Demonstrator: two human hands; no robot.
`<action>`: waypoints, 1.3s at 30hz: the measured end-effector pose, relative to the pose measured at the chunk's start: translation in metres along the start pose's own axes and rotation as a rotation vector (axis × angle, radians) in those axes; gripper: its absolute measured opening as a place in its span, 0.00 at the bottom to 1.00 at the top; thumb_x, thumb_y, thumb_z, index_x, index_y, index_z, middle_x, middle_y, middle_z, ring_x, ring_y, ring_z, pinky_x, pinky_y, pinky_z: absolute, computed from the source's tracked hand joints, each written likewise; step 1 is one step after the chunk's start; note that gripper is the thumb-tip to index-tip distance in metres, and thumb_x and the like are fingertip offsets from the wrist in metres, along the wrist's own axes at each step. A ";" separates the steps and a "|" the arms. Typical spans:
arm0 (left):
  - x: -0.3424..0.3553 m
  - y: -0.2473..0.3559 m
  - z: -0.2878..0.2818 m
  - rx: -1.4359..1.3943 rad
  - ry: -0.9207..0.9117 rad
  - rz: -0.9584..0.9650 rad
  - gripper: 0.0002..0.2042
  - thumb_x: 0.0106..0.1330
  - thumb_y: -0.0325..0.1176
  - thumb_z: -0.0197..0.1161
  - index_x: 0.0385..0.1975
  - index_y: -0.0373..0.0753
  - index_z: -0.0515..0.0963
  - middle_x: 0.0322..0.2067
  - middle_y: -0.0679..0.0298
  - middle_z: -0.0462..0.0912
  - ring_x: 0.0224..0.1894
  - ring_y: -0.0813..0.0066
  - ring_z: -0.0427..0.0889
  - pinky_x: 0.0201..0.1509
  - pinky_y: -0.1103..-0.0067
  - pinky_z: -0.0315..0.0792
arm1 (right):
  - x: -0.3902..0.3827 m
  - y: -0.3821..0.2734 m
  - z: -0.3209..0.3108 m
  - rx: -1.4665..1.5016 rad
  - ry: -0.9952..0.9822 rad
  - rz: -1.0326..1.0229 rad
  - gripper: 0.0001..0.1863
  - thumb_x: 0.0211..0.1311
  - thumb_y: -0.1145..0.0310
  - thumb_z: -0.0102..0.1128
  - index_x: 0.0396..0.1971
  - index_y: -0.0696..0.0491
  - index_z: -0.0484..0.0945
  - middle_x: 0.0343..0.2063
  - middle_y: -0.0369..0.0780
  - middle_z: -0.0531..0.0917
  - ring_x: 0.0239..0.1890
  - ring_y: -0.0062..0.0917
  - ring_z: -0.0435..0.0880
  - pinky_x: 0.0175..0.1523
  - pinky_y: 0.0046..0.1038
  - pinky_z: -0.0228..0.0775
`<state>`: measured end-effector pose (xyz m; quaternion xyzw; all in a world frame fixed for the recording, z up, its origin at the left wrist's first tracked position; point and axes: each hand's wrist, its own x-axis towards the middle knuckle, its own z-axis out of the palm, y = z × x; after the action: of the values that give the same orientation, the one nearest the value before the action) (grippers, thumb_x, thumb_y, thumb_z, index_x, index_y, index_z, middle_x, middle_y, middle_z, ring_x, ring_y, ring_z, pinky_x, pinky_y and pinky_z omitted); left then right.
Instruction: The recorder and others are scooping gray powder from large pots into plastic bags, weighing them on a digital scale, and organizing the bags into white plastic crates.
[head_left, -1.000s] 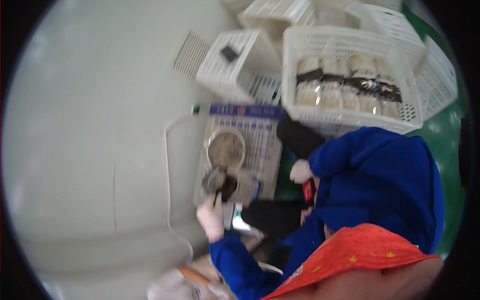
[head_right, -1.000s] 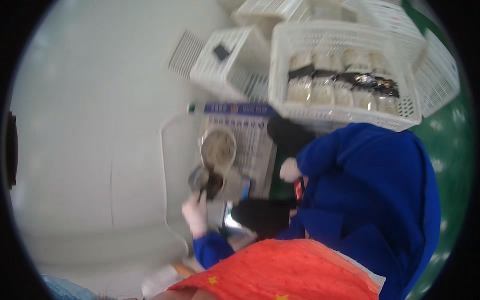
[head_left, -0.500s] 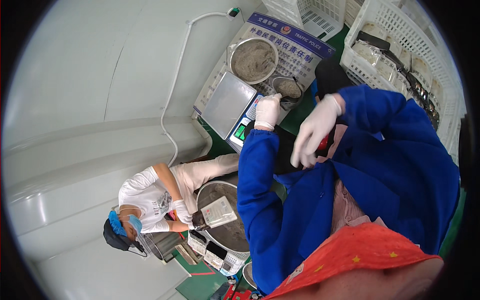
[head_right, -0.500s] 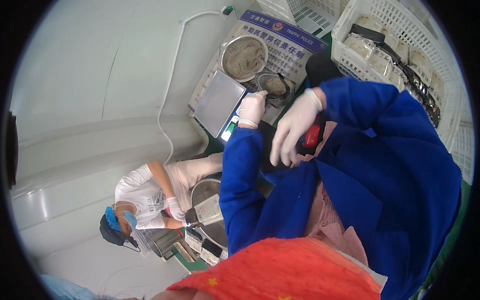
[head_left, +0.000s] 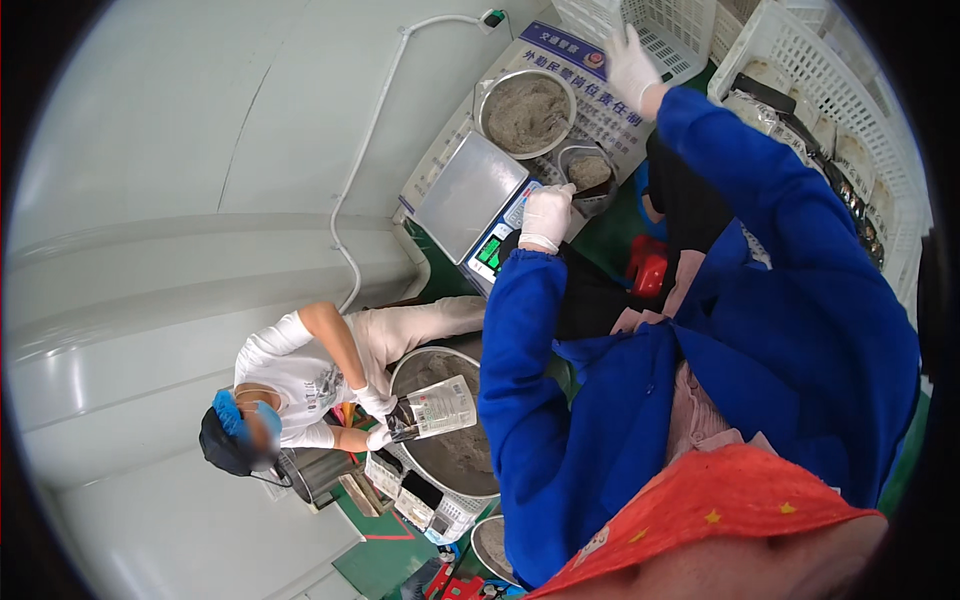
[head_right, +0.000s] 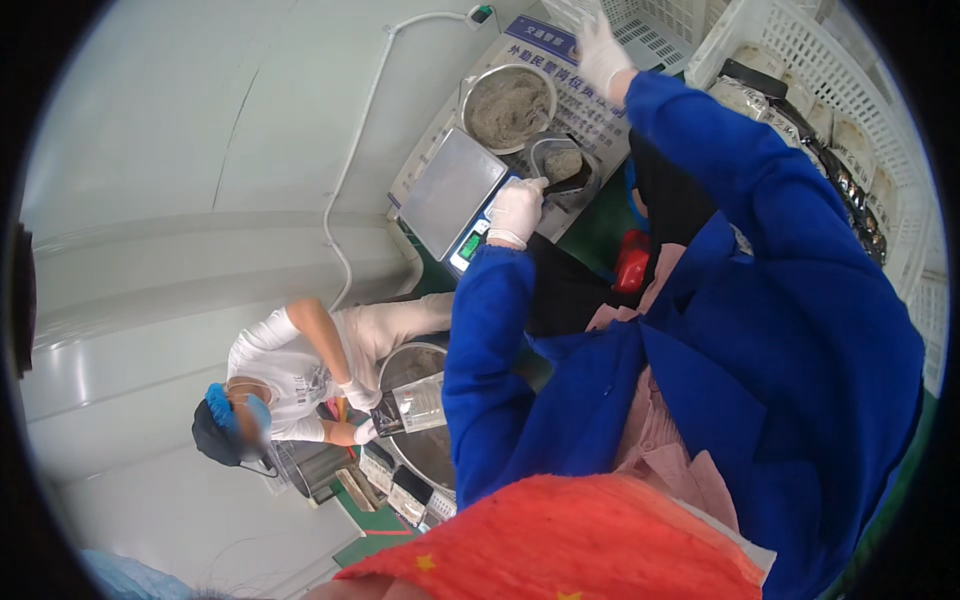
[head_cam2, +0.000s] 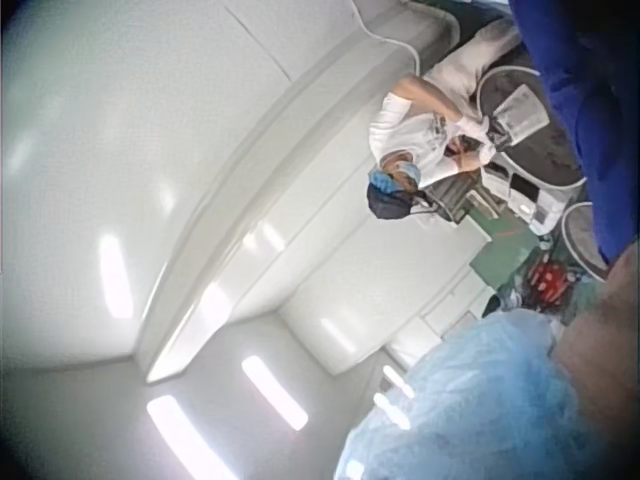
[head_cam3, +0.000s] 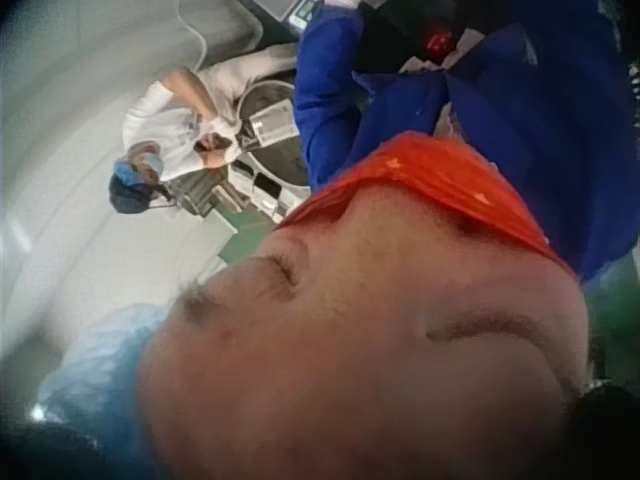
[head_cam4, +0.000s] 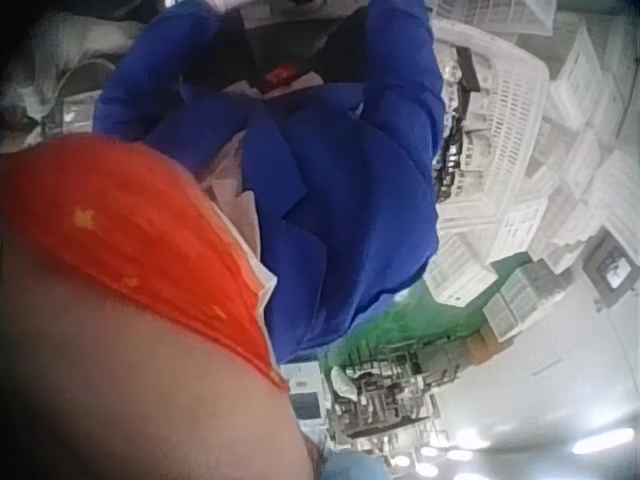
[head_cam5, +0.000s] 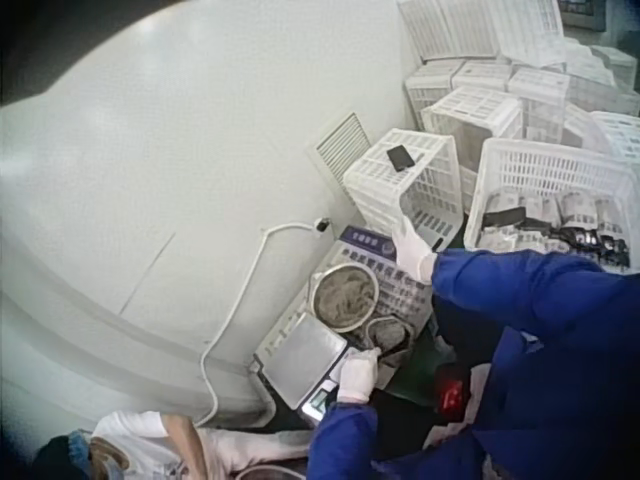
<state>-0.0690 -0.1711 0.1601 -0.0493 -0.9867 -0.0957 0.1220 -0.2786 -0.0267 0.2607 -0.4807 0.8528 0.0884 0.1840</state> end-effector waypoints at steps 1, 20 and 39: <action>0.006 0.007 -0.001 0.003 -0.014 -0.011 0.06 0.53 0.23 0.57 0.28 0.39 0.80 0.24 0.54 0.81 0.30 0.56 0.83 0.36 0.66 0.76 | 0.004 0.021 0.021 0.073 0.103 -0.077 0.19 0.63 0.67 0.53 0.53 0.54 0.77 0.54 0.46 0.78 0.55 0.33 0.77 0.58 0.34 0.70; 0.002 0.017 -0.026 -0.382 0.055 -0.530 0.32 0.57 0.29 0.63 0.65 0.50 0.66 0.28 0.48 0.83 0.32 0.50 0.83 0.39 0.62 0.76 | 0.018 0.002 0.083 0.314 0.333 -0.393 0.10 0.46 0.69 0.61 0.30 0.56 0.80 0.30 0.50 0.82 0.37 0.47 0.82 0.43 0.44 0.73; -0.036 -0.005 0.018 0.249 0.182 -0.199 0.12 0.50 0.31 0.65 0.37 0.44 0.82 0.26 0.66 0.82 0.28 0.66 0.82 0.34 0.70 0.76 | 0.015 0.001 0.095 0.072 0.690 -0.478 0.26 0.43 0.71 0.65 0.48 0.55 0.77 0.49 0.45 0.80 0.47 0.41 0.80 0.51 0.39 0.71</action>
<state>-0.0391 -0.1745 0.1327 0.0732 -0.9758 0.0115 0.2059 -0.2649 -0.0067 0.1672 -0.6597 0.7315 -0.1526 -0.0803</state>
